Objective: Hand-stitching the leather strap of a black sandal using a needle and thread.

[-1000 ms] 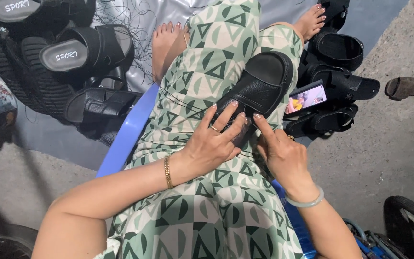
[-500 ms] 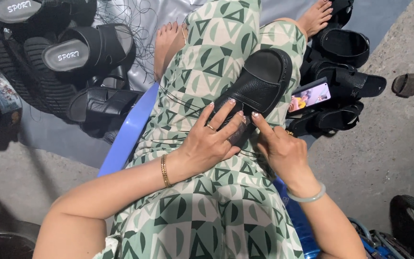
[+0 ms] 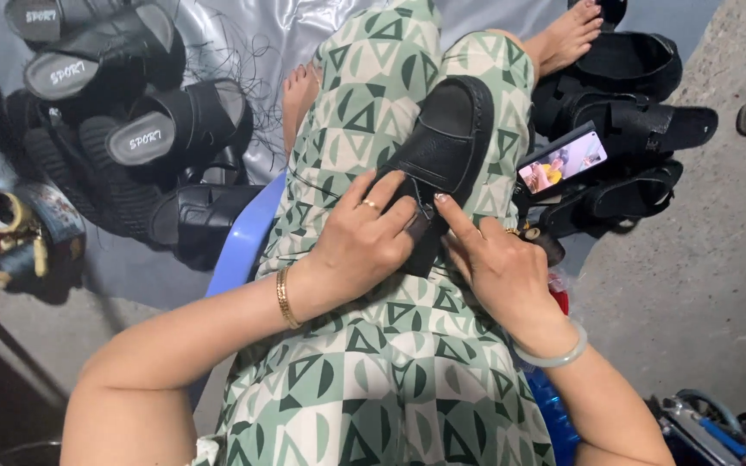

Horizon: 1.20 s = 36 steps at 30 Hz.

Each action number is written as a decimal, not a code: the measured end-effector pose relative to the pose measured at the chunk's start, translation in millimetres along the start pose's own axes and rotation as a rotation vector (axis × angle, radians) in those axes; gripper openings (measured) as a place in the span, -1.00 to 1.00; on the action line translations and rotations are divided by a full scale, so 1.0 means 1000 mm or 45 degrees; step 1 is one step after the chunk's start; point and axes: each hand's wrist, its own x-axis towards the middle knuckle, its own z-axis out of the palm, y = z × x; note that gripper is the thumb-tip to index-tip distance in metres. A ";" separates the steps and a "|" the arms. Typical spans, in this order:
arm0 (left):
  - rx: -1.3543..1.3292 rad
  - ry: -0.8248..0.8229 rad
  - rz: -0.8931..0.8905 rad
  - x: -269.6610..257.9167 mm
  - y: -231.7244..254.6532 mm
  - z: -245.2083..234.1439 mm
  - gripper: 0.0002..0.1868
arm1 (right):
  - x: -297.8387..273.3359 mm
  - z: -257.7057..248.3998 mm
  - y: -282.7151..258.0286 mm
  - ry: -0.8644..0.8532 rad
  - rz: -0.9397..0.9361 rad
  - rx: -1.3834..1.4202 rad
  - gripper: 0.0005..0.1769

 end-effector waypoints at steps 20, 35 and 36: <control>-0.684 -0.343 -0.593 0.012 -0.023 -0.006 -0.98 | 0.003 0.002 -0.005 0.109 0.122 0.426 -0.38; -0.861 -0.570 -0.688 -0.001 -0.030 -0.008 -0.89 | 0.020 -0.056 0.001 -0.324 0.169 0.208 -0.49; -0.781 -0.635 -0.673 -0.005 -0.029 -0.009 -0.82 | 0.024 -0.064 0.003 -0.476 0.192 0.289 -0.46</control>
